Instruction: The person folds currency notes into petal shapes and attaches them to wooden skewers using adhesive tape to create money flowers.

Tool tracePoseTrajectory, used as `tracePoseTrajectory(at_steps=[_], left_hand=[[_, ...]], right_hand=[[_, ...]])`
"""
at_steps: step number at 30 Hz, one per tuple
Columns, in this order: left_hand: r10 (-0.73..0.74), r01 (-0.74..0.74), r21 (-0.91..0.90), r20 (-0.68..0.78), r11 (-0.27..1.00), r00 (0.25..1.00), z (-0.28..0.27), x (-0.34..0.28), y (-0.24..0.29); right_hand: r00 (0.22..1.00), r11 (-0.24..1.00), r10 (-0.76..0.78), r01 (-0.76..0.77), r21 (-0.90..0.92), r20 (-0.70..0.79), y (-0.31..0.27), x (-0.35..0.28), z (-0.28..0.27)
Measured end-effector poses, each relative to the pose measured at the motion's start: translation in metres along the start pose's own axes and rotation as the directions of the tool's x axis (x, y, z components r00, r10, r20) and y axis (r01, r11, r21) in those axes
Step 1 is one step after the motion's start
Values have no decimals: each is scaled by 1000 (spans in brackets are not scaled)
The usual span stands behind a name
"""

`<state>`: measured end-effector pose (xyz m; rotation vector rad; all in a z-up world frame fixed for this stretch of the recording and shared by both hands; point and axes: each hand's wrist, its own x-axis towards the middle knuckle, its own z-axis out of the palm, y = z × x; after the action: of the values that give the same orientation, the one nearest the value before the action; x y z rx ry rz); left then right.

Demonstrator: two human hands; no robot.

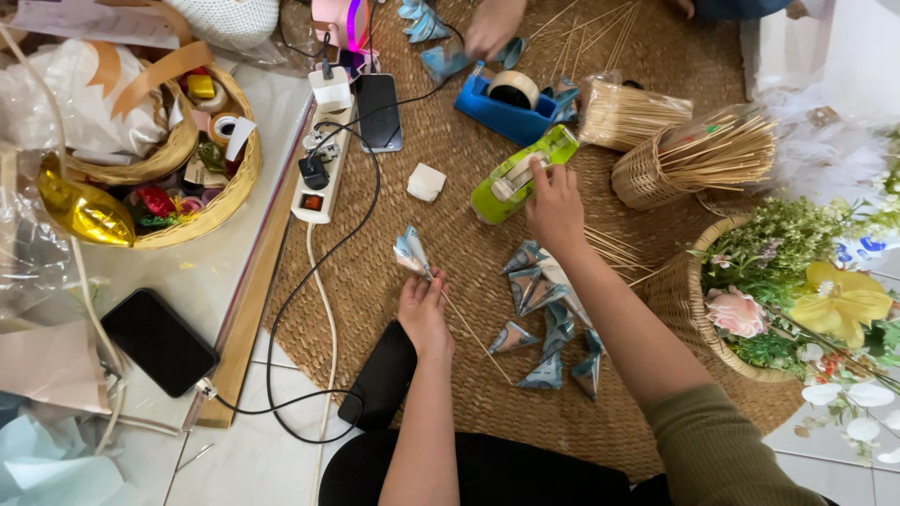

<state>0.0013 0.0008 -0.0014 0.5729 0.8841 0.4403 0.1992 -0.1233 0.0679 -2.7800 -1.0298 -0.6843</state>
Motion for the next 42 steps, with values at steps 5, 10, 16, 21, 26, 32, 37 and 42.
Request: tracePoseTrajectory(at_steps=[5, 10, 16, 21, 26, 32, 37, 42], left_hand=[[-12, 12, 6, -8, 1000, 1000, -1, 2, -1], [-27, 27, -15, -13, 1000, 1000, 2, 3, 0], [-3, 3, -34, 4, 999, 1000, 6, 2, -1], [-22, 22, -41, -1, 999, 1000, 6, 2, 0], [-29, 29, -54, 1, 998, 1000, 7, -1, 3], [-34, 33, -81, -9, 996, 999, 12, -3, 5], [-13, 13, -73, -9, 997, 1000, 14, -1, 8], [33, -35, -58, -37, 998, 999, 9, 7, 6]], right_hand=[[994, 995, 68, -73, 61, 85, -9, 0, -8], [891, 884, 292, -390, 258, 347, -27, 11, -22], [682, 357, 651, -662, 659, 333, -47, 15, 1], [516, 151, 779, -705, 693, 357, -73, 23, 8], [444, 33, 800, -704, 709, 403, -81, 23, 18], [365, -41, 836, -704, 709, 410, -86, 30, 24], [315, -99, 851, -690, 717, 421, -97, 37, 25], [288, -174, 841, -658, 732, 459, -108, 47, 32]])
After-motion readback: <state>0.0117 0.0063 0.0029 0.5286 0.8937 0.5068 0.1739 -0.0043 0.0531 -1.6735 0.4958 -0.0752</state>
